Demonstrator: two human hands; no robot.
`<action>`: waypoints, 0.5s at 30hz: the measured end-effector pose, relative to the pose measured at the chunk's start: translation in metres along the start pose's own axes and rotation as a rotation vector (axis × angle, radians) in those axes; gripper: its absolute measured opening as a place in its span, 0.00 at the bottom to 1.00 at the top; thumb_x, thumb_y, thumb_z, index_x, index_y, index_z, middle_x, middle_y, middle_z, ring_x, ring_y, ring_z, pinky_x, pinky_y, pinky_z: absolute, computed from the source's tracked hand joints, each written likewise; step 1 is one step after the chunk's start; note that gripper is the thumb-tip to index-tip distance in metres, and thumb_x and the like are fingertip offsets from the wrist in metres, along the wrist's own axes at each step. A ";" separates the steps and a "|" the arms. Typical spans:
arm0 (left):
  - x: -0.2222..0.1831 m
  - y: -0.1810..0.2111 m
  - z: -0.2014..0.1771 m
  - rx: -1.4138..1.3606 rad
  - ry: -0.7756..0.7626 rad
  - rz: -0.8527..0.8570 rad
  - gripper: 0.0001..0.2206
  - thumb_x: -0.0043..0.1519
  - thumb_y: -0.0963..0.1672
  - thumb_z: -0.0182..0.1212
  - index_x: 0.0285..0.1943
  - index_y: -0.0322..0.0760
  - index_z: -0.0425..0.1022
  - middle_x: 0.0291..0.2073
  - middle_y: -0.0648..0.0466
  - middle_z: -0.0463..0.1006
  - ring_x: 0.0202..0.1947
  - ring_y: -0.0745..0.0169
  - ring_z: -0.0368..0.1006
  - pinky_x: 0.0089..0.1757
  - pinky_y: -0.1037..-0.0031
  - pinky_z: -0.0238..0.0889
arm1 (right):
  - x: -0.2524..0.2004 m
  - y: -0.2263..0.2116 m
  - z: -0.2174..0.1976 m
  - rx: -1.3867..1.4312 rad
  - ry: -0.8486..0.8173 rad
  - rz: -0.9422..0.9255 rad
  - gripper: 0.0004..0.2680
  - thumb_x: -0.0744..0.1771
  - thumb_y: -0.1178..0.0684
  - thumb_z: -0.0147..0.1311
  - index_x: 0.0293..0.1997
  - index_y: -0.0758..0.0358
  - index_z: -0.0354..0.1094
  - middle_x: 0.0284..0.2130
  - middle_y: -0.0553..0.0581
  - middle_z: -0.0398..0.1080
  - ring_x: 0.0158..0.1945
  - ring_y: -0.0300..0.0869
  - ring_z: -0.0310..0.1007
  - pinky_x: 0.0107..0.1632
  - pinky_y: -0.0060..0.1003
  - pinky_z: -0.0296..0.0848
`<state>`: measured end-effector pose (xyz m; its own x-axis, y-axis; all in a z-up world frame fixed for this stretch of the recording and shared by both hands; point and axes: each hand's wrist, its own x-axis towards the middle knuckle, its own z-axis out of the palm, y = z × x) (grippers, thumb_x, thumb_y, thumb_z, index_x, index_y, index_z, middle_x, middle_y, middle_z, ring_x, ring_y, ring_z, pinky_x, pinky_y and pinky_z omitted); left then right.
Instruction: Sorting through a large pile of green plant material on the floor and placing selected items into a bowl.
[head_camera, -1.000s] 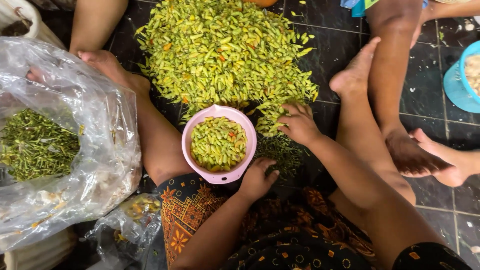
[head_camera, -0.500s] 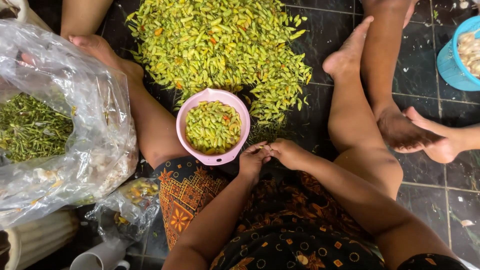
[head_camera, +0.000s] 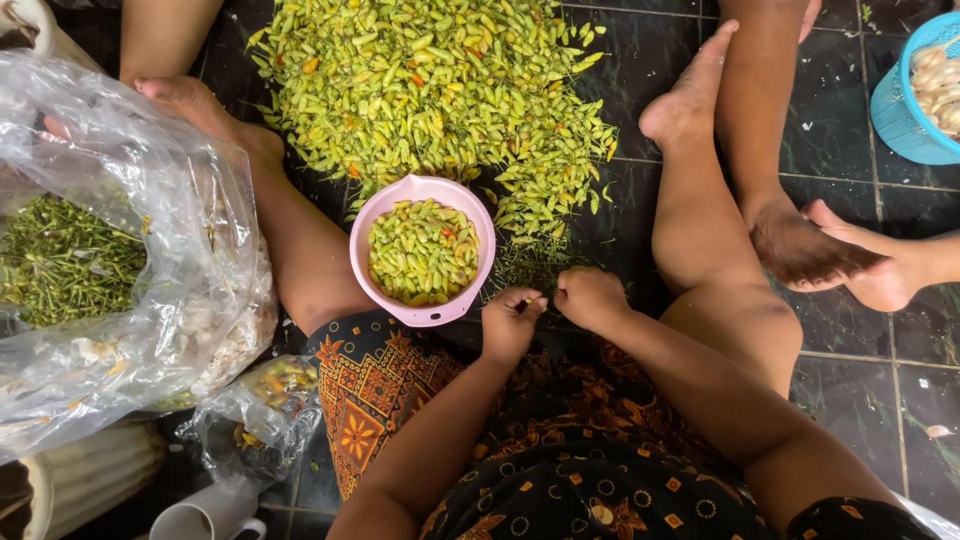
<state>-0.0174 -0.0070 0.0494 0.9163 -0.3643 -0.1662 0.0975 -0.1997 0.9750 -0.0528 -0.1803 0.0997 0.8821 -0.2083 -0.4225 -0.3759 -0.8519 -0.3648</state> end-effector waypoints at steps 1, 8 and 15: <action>0.003 -0.012 0.000 0.002 -0.002 0.004 0.06 0.55 0.42 0.77 0.39 0.40 0.87 0.30 0.51 0.81 0.35 0.59 0.80 0.41 0.73 0.72 | 0.002 0.002 0.003 0.002 0.004 0.001 0.09 0.67 0.47 0.53 0.36 0.59 0.77 0.31 0.59 0.76 0.35 0.50 0.76 0.37 0.43 0.73; 0.012 -0.044 0.007 -0.404 0.035 -0.358 0.09 0.59 0.40 0.72 0.46 0.29 0.82 0.22 0.46 0.79 0.20 0.61 0.77 0.28 0.78 0.74 | 0.015 0.016 0.043 0.400 -0.175 -0.100 0.10 0.68 0.50 0.54 0.47 0.62 0.78 0.40 0.65 0.78 0.43 0.54 0.79 0.43 0.47 0.76; 0.012 -0.028 -0.004 -0.798 -0.096 -0.700 0.15 0.64 0.43 0.68 0.53 0.25 0.74 0.31 0.54 0.73 0.30 0.68 0.77 0.37 0.81 0.78 | 0.016 0.015 0.023 0.524 -0.193 -0.272 0.06 0.68 0.58 0.53 0.42 0.65 0.77 0.31 0.67 0.80 0.36 0.52 0.82 0.40 0.46 0.80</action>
